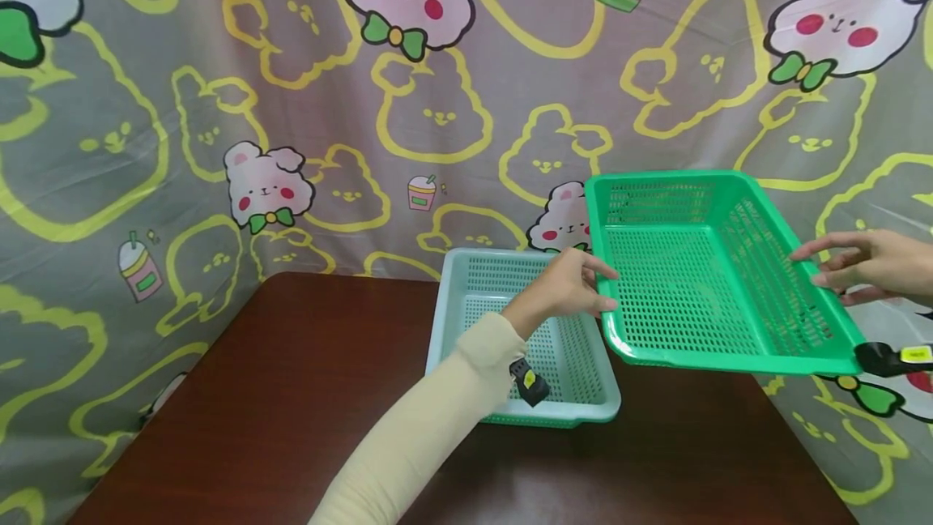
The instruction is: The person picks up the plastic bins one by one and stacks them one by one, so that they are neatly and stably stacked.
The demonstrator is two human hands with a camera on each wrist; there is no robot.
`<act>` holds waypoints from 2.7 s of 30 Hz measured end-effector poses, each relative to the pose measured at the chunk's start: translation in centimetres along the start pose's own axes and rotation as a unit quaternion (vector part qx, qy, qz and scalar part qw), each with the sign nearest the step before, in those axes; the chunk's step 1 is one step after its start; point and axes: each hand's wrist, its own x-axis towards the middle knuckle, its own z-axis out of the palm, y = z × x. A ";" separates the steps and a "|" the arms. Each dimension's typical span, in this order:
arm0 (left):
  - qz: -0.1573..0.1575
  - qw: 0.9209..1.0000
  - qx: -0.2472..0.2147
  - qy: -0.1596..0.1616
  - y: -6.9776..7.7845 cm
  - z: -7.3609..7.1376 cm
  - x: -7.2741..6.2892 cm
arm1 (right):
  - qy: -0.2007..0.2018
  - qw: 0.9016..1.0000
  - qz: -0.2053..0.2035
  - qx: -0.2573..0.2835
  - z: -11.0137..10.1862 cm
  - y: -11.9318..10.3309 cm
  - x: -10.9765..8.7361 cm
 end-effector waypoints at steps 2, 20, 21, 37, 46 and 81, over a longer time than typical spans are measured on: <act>-0.002 1.000 0.019 0.006 0.0 -0.5 -0.2 | 0.006 1.000 -0.007 0.003 0.0 -0.3 0.1; 0.006 0.998 0.061 0.024 -0.6 -4.8 -2.2 | 0.011 0.998 -0.061 0.008 1.5 -5.0 1.2; 0.005 0.998 0.063 0.023 -0.7 -5.0 -2.3 | 0.009 0.998 -0.063 0.013 1.6 -5.2 1.3; -0.023 0.997 0.067 0.013 -1.8 -7.9 -4.4 | -0.032 0.994 -0.087 0.052 3.7 -8.2 1.9; -0.039 0.996 0.076 0.007 -2.7 -9.6 -5.6 | -0.049 0.993 -0.087 0.061 5.0 -10.0 2.4; -0.059 0.996 0.070 -0.001 -4.1 -13.8 -9.3 | -0.095 0.983 -0.106 0.118 8.1 -14.8 3.2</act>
